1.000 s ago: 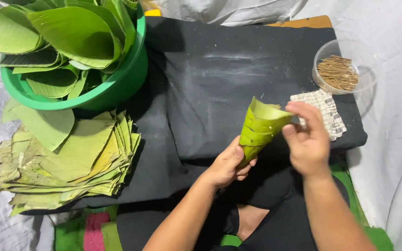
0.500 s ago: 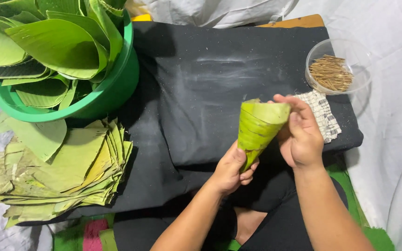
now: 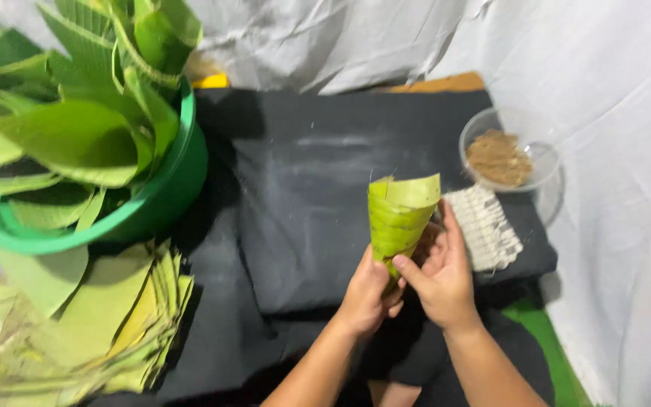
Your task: Cleaning banana leaves with a cloth and folding them into cones secured with small sticks
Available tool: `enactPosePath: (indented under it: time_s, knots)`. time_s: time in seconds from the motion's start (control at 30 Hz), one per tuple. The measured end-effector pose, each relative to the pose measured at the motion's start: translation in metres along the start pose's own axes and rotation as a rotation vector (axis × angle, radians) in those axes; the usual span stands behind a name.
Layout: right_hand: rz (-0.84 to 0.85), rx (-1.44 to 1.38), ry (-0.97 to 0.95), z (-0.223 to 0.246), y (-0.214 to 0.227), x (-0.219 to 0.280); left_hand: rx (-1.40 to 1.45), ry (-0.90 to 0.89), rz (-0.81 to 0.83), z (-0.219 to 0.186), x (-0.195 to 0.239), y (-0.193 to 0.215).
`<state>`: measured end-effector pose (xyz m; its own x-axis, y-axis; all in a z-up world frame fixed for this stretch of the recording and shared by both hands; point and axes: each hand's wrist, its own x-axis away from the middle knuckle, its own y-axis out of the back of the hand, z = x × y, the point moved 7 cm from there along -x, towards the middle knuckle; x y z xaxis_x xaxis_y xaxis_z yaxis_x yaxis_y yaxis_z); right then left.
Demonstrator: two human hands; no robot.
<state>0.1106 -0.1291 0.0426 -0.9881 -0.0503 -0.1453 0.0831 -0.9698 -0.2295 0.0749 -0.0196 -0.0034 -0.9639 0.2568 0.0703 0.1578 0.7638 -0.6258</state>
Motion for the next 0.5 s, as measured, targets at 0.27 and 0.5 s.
enactPosePath:
  time_s: [0.27, 0.5]
  knots:
    - [0.004, 0.299, 0.082, 0.041, 0.058, -0.075, 0.186, 0.11, -0.045, 0.005, -0.092, -0.008]
    - [0.221, 1.424, -0.123, 0.048, 0.135, -0.163, 0.081, -0.022, -0.079, 0.004, -0.209, -0.006]
